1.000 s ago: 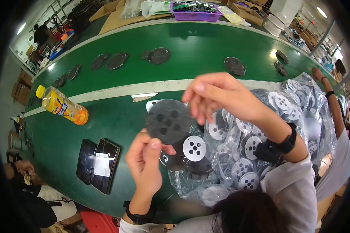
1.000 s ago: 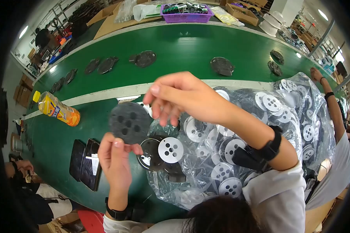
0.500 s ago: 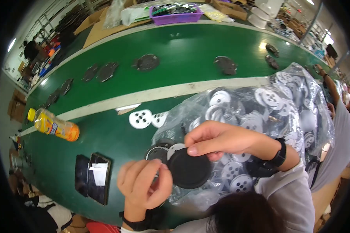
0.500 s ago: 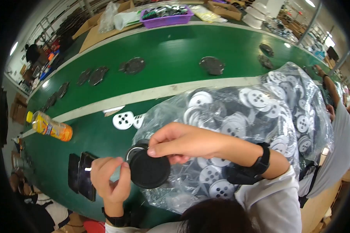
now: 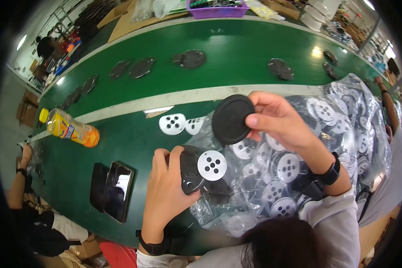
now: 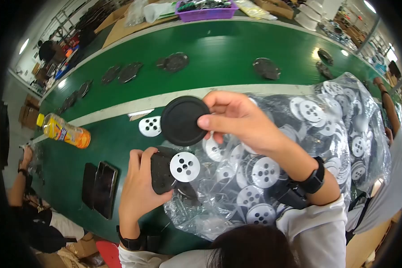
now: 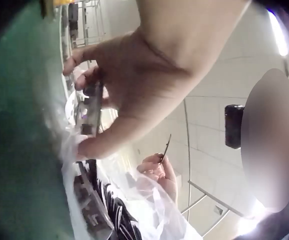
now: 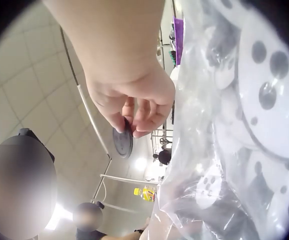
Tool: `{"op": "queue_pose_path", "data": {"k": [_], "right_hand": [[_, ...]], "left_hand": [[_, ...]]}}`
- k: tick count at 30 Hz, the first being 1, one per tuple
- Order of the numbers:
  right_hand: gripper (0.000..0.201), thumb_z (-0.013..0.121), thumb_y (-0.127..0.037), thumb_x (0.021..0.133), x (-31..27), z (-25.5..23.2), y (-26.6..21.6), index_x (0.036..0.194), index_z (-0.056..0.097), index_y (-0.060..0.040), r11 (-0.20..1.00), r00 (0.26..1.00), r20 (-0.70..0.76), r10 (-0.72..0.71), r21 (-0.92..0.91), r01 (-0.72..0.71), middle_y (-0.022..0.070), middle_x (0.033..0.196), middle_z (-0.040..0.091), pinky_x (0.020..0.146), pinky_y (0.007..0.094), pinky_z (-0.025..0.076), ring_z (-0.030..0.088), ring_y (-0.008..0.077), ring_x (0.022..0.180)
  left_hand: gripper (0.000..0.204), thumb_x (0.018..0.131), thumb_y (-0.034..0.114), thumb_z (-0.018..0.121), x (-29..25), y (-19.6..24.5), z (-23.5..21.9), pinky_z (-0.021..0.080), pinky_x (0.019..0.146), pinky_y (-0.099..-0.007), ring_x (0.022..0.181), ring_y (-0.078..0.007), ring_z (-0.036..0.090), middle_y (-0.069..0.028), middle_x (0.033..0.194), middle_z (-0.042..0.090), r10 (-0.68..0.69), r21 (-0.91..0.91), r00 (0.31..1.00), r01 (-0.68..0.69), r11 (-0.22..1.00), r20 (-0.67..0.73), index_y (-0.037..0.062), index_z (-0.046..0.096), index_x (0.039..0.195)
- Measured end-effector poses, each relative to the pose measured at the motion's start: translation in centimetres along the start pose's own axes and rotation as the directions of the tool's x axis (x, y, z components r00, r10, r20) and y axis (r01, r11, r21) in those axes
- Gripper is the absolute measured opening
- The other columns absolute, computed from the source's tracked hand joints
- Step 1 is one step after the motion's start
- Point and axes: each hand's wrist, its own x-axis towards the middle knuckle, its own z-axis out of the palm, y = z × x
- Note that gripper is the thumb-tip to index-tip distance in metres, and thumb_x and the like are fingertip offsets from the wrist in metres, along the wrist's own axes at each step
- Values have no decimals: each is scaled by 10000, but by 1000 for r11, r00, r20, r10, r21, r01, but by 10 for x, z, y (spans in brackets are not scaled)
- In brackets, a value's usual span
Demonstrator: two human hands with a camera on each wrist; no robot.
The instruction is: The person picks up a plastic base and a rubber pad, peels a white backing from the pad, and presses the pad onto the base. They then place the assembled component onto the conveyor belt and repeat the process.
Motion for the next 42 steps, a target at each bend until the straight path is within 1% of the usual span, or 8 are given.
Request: {"op": "queue_pose_path", "data": {"k": [7, 16, 20, 21, 25, 27, 29, 42], "right_hand": [[119, 580, -156, 886, 1, 5, 0, 908, 549, -44, 990, 999, 11, -48, -136, 49, -8, 765, 594, 537, 179, 403, 504, 36, 604], [137, 551, -200, 903, 0, 5, 2, 911, 522, -67, 985, 992, -12, -124, -121, 121, -11, 817, 573, 582, 185, 421, 521, 31, 706], [153, 544, -206, 910, -5, 14, -4, 939, 513, -59, 996, 996, 35, -85, -21, 86, -13, 804, 562, 543, 188, 388, 492, 30, 673], [160, 540, -208, 913, -6, 14, -5, 948, 510, -55, 997, 994, 74, -78, 23, 77, -14, 800, 558, 527, 189, 373, 480, 30, 660], [172, 535, -214, 918, -9, 17, -4, 960, 508, -50, 999, 998, 48, -32, -16, 33, -12, 793, 552, 505, 192, 347, 460, 33, 640], [173, 530, -215, 921, -10, 19, -2, 968, 506, -50, 998, 994, 88, -60, 17, 59, -7, 795, 557, 491, 194, 355, 469, 37, 637], [174, 526, -215, 923, -11, 25, -5, 971, 500, -50, 998, 996, 72, -43, 47, 40, -1, 792, 559, 481, 197, 361, 475, 41, 629], [222, 519, -273, 912, -12, 41, 15, 927, 438, -67, 960, 995, 97, 1, 279, -28, 103, 716, 512, 516, 294, 389, 503, 204, 561]], "left_hand": [[986, 512, 45, 764, -6, 9, -23, 419, 849, -384, 999, -346, 424, -171, 1113, 311, -34, 19, 944, 42, 999, -328, 100, 301, 1381], [1012, 482, 224, 829, -5, 11, -22, 418, 816, -359, 960, -273, 447, -149, 1168, 382, 136, -74, 964, -157, 985, -227, 9, 336, 1340], [1051, 566, 378, 759, 0, 14, -5, 409, 810, -343, 987, -216, 440, -112, 1165, 344, 98, -946, 995, -34, 322, -3, 0, 228, 1391], [1071, 597, 472, 716, 1, 19, -4, 397, 820, -329, 1002, -196, 430, -100, 1180, 333, 81, -986, 984, 161, -33, 158, -17, 199, 1399], [1145, 631, 637, 637, 0, 12, 16, 351, 852, -300, 1000, -159, 431, -108, 1164, 422, 252, -870, 968, 125, -477, 1, -5, 125, 1428], [944, 732, 509, 634, -5, 29, 5, 378, 661, -326, 764, -165, 394, -100, 1045, 474, 3, -883, 994, 98, -459, 109, 9, 210, 1411], [802, 822, 348, 619, -2, 28, -1, 426, 733, -314, 844, -166, 480, -106, 1070, 512, -75, -997, 996, 54, 54, 50, -2, 198, 1408], [410, 860, -12, 517, -6, 16, 11, 425, 955, -410, 1119, -242, 522, -126, 1218, 526, -155, -952, 987, -14, -305, 35, 9, 419, 1258]]}}
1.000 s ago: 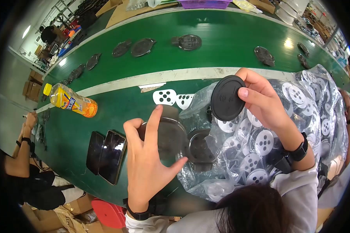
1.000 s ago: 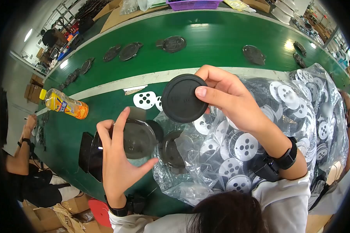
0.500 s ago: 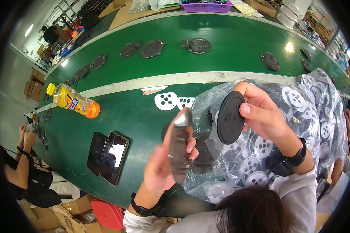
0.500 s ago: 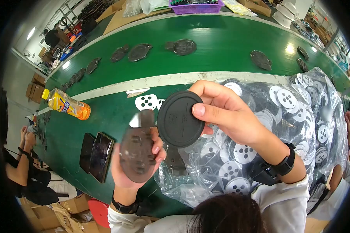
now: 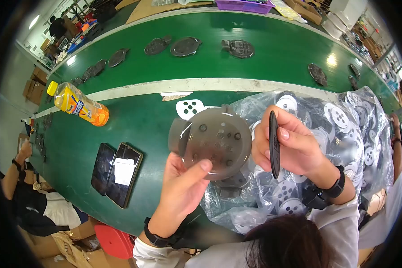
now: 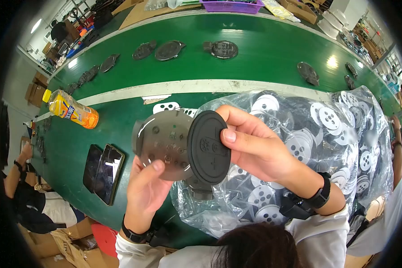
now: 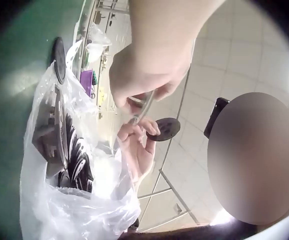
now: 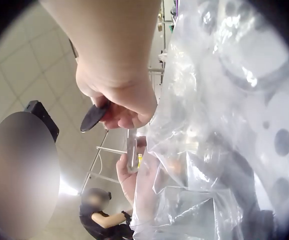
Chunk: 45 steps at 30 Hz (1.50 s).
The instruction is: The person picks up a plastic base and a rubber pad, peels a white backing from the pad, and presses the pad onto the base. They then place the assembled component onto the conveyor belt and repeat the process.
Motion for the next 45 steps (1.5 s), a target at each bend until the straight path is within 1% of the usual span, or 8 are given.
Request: {"op": "queue_pose_path", "data": {"k": [7, 17, 25, 32, 37, 40, 43, 45], "right_hand": [[201, 530, -264, 906, 2, 2, -1, 899, 448, -81, 996, 1000, -9, 22, 92, -21, 30, 679, 455, 649, 282, 355, 444, 169, 725], [170, 493, -170, 863, 8, -17, -4, 989, 459, -62, 758, 959, 282, 14, 622, -194, -18, 685, 379, 698, 269, 336, 393, 138, 720], [226, 564, -155, 793, 1, 0, -22, 938, 429, -44, 992, 997, -29, 69, 106, -65, 79, 762, 437, 612, 318, 342, 441, 204, 708], [320, 622, -38, 756, -3, -1, -16, 1011, 429, -21, 957, 985, -160, -68, -291, 19, 125, 840, 563, 678, 314, 416, 548, 200, 825], [393, 620, 24, 802, -4, -5, -16, 1151, 442, -5, 999, 1000, 4, -11, -43, 11, 78, 1046, 571, 869, 302, 442, 540, 141, 1022], [419, 665, 27, 767, -7, -16, -18, 1132, 466, -16, 985, 993, 56, 100, -147, -91, 77, 1061, 562, 862, 291, 443, 541, 140, 1016], [436, 695, 33, 739, -2, -19, -14, 1119, 490, -27, 844, 935, 352, -33, -491, 215, 77, 1053, 559, 848, 280, 447, 557, 139, 980], [368, 703, 22, 736, -7, 8, -17, 1046, 514, -35, 886, 998, -12, -65, -461, 53, 74, 981, 585, 830, 273, 453, 578, 136, 924]], "left_hand": [[588, 794, 179, 543, -5, 1, 0, 365, 1001, -461, 1174, -318, 469, -171, 1276, 471, -83, -17, 997, 83, 996, -10, -11, 364, 1321], [566, 727, -66, 627, -2, 1, -4, 410, 959, -389, 1116, -240, 513, -148, 1181, 531, 117, 264, 989, -138, 954, 92, -31, 407, 1248], [489, 743, 12, 542, 2, 1, -2, 448, 923, -428, 1068, -288, 550, -167, 1154, 538, 62, 175, 985, -33, 984, -162, -25, 426, 1216], [456, 777, -83, 568, -6, -1, -11, 423, 892, -293, 1046, -151, 521, -95, 1125, 550, 208, 509, 977, -200, 837, 41, -16, 443, 1211], [417, 821, -36, 563, 1, -4, 1, 414, 879, -270, 1042, -140, 509, -84, 1135, 528, 248, 435, 967, -197, 878, -62, -30, 415, 1211], [379, 860, 20, 542, 3, -1, 5, 401, 890, -268, 1043, -136, 504, -78, 1134, 521, 235, 426, 971, -198, 883, -35, -30, 404, 1210], [327, 889, 57, 511, -1, 0, 7, 388, 902, -269, 1030, -129, 502, -74, 1118, 529, 234, 343, 970, -199, 918, -62, -27, 421, 1192], [301, 899, 68, 497, -1, -2, 6, 381, 906, -270, 1019, -123, 502, -73, 1108, 537, 246, 266, 966, -217, 939, -81, -27, 436, 1179]]}}
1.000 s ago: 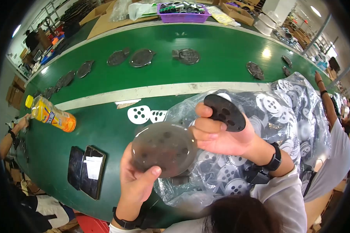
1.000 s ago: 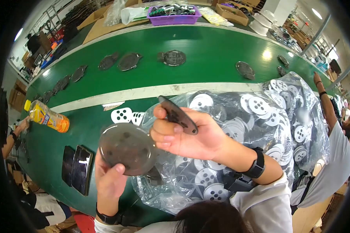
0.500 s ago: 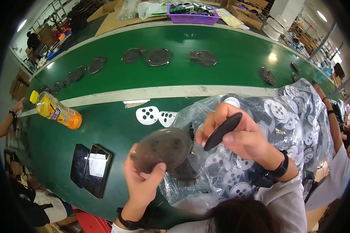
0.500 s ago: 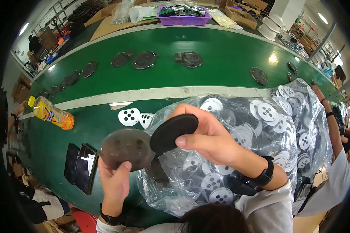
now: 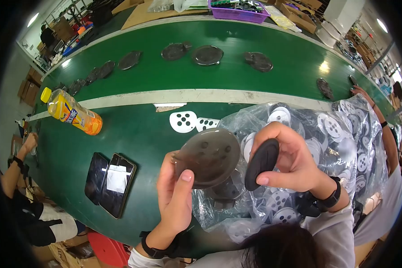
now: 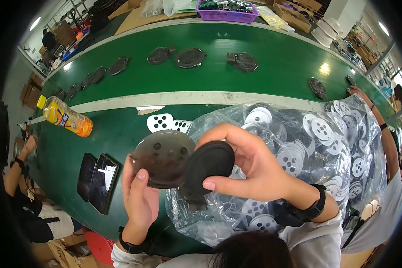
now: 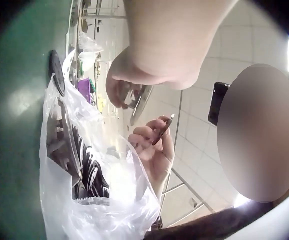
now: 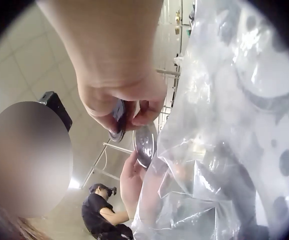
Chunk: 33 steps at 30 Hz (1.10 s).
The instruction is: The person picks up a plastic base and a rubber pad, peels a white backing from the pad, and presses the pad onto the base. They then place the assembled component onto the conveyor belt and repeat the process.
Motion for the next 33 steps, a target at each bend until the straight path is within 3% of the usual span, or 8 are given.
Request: {"op": "queue_pose_path", "data": {"k": [2, 8, 14, 16, 17, 22, 25, 33], "right_hand": [[289, 703, 11, 742, -1, 5, -3, 935, 495, -44, 998, 997, -44, 57, 1, -57, 88, 946, 595, 828, 272, 454, 581, 126, 910], [305, 684, 35, 747, -5, 5, 8, 852, 414, -58, 977, 987, 91, -134, -152, 147, 131, 977, 590, 803, 275, 467, 579, 131, 929], [232, 642, 76, 757, -6, 21, 11, 961, 557, 7, 962, 970, -146, -193, 167, 217, 127, 922, 601, 733, 283, 493, 608, 181, 885], [159, 626, 66, 770, -3, 6, 9, 922, 636, 19, 918, 932, 176, -317, -191, 349, 146, 947, 575, 750, 302, 508, 615, 211, 867], [72, 604, 47, 783, -9, 15, 8, 827, 656, 23, 937, 950, 56, -306, -159, 311, 157, 944, 562, 760, 345, 517, 619, 248, 832], [123, 591, 63, 754, -11, 18, 3, 837, 671, 22, 869, 885, 62, -462, -168, 466, 133, 892, 563, 710, 347, 523, 616, 274, 801], [122, 630, 66, 715, -10, 17, 2, 795, 690, -3, 746, 817, 126, -563, -349, 568, 119, 867, 587, 660, 306, 530, 627, 236, 725], [123, 672, -9, 722, -11, 15, 6, 843, 687, 7, 617, 704, 228, -673, -351, 704, 125, 875, 647, 487, 230, 492, 640, 178, 628]], "left_hand": [[247, 907, 62, 491, -2, -2, -4, 376, 892, -261, 995, -111, 497, -80, 1091, 549, 33, 169, 998, -40, 985, 46, -34, 472, 1134], [224, 913, 61, 500, -5, -1, 2, 382, 869, -276, 980, -137, 496, -131, 1090, 557, 157, 259, 974, -197, 946, 166, -79, 519, 1086], [214, 867, -10, 528, -8, -7, 6, 387, 944, -389, 1041, -259, 538, -193, 1110, 555, 204, 118, 955, -233, 965, 218, -94, 540, 1064], [230, 849, -29, 536, -12, -4, 7, 375, 964, -436, 1071, -298, 532, -211, 1126, 543, 175, 151, 951, -218, 964, 253, -89, 540, 1071], [249, 831, -48, 543, -13, -3, 7, 363, 985, -483, 1101, -337, 525, -230, 1142, 531, 151, 192, 944, -212, 958, 292, -84, 541, 1077], [316, 783, -94, 546, -16, -4, 12, 341, 1002, -538, 1147, -404, 493, -256, 1151, 520, 206, 58, 896, -248, 967, 394, -70, 544, 1098], [284, 818, -35, 530, -13, -5, 9, 317, 1004, -571, 1157, -455, 464, -246, 1136, 512, 216, 34, 858, -262, 964, 467, -18, 505, 1100], [210, 881, 45, 510, -7, -6, 1, 312, 979, -615, 1143, -516, 446, -228, 1092, 557, 215, 100, 799, -323, 941, 561, 42, 462, 1085]]}}
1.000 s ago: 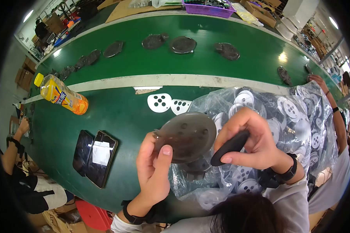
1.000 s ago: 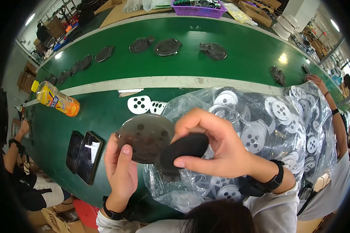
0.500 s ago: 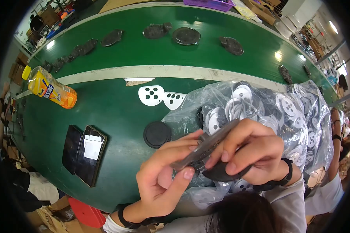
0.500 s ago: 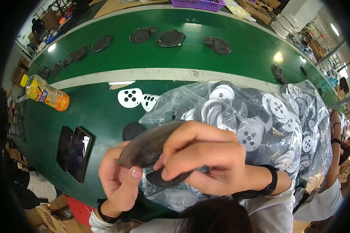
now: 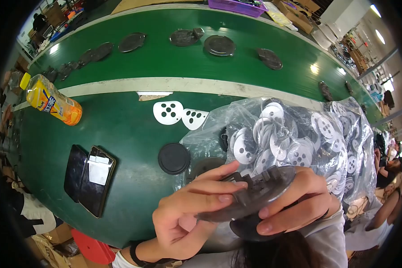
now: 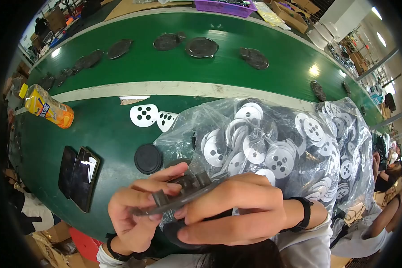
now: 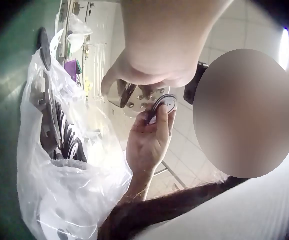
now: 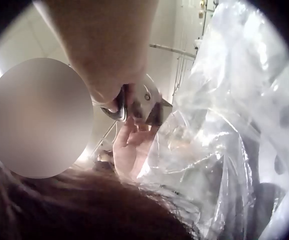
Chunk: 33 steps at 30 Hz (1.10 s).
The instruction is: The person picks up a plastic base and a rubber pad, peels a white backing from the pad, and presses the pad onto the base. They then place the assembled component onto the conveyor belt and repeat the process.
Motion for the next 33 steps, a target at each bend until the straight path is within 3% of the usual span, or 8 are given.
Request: {"op": "queue_pose_path", "data": {"k": [1, 3, 5, 7, 12, 14, 24, 33], "right_hand": [[123, 672, -9, 722, 0, 2, -4, 843, 687, 7, 1000, 1000, -2, 1, 3, -1, 125, 875, 647, 487, 230, 492, 640, 178, 628], [136, 640, -30, 758, 2, 4, -14, 884, 680, 2, 958, 958, -18, 285, 18, -285, 131, 900, 654, 470, 228, 477, 642, 182, 631], [148, 616, -46, 768, 2, -2, -8, 898, 680, -11, 969, 969, 7, 246, 37, -246, 133, 928, 656, 455, 222, 455, 632, 167, 631], [164, 622, -47, 744, 8, -9, -4, 893, 689, -29, 996, 988, 145, 60, -68, -51, 121, 932, 652, 452, 205, 434, 612, 144, 615], [161, 621, -49, 713, -3, -8, -7, 844, 714, -55, 987, 994, 82, 73, -147, -61, 90, 884, 632, 455, 201, 419, 570, 121, 580], [156, 627, -35, 701, 5, -13, -4, 829, 715, -47, 983, 988, 154, -5, -181, 33, 84, 856, 629, 463, 198, 418, 560, 118, 575], [162, 652, -13, 676, 9, -12, -6, 828, 708, -8, 987, 992, 122, 15, -159, 4, 107, 846, 629, 513, 195, 450, 600, 148, 631], [208, 680, 13, 632, 10, -8, -17, 838, 703, 18, 966, 989, 84, 124, -237, -101, 95, 827, 603, 532, 203, 448, 601, 157, 654]], "left_hand": [[195, 882, 45, 507, 0, 0, 0, 319, 972, -612, 1140, -519, 448, -227, 1074, 570, -6, 0, 999, 6, 1000, -46, 40, 464, 1072], [179, 884, 45, 504, 0, 0, 0, 326, 966, -610, 1137, -521, 450, -226, 1056, 583, -13, 5, 996, 13, 1000, -93, 39, 466, 1059], [166, 884, 42, 496, 0, 3, -1, 344, 951, -603, 1123, -521, 465, -235, 1052, 590, -15, 78, 995, 23, 997, -103, 34, 477, 1049], [177, 876, 45, 522, 4, 10, -3, 368, 929, -598, 1098, -516, 487, -240, 1044, 596, -7, 153, 998, 18, 988, -70, 28, 485, 1048], [220, 844, 62, 606, 7, 10, -1, 432, 866, -582, 1019, -501, 549, -248, 1019, 613, 41, 247, 999, -40, 968, 3, 13, 513, 1037], [258, 823, 79, 646, 7, 7, 0, 450, 846, -574, 992, -495, 565, -249, 1009, 616, 59, 220, 998, -58, 974, 2, 13, 524, 1040], [256, 793, 2, 643, 8, 7, -2, 414, 901, -587, 997, -481, 571, -222, 1027, 611, -5, 182, 1000, 0, 983, 25, 16, 547, 1030], [275, 758, -21, 665, 9, 7, -2, 421, 903, -576, 991, -447, 588, -173, 995, 619, 31, 318, 999, -43, 947, 43, 22, 565, 1010]]}}
